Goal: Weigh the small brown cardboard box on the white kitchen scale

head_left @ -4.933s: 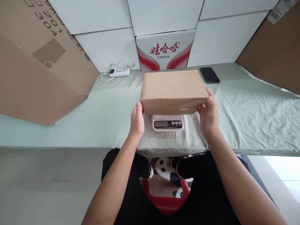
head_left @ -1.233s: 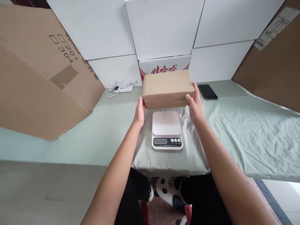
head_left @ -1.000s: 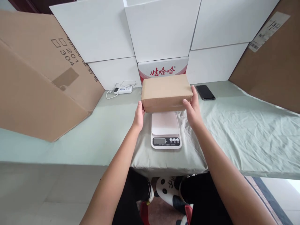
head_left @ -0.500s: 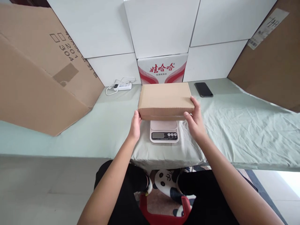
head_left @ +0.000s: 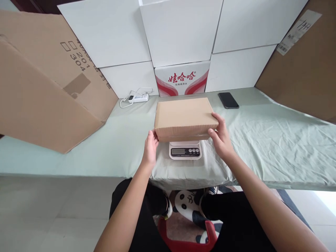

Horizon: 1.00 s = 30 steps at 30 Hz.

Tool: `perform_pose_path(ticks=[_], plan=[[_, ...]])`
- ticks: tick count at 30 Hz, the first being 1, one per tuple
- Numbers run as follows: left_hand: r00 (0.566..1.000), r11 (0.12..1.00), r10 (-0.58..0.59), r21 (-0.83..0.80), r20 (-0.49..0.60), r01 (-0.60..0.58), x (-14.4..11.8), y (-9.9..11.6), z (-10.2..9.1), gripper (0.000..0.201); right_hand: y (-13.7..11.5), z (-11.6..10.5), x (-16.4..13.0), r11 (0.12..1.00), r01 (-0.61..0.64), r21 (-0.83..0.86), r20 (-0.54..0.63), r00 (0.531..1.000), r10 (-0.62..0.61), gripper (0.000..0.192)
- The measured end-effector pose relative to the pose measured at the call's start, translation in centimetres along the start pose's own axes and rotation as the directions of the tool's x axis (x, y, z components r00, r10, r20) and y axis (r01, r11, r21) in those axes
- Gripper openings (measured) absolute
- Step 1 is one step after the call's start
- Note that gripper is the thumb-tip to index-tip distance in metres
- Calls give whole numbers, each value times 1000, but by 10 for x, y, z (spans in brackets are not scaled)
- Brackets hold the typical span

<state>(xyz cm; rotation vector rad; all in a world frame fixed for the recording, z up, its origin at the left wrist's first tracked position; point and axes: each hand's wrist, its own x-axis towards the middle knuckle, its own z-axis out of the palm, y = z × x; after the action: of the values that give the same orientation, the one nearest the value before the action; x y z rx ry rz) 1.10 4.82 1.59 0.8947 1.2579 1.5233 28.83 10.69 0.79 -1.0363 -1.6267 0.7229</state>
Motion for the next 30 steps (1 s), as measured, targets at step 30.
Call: perform_pose_path(ticks=[30], plan=[[998, 998, 1, -63, -67, -5, 9, 4, -8, 67, -2, -4, 8, 987, 77, -143, -183, 978, -102, 63]])
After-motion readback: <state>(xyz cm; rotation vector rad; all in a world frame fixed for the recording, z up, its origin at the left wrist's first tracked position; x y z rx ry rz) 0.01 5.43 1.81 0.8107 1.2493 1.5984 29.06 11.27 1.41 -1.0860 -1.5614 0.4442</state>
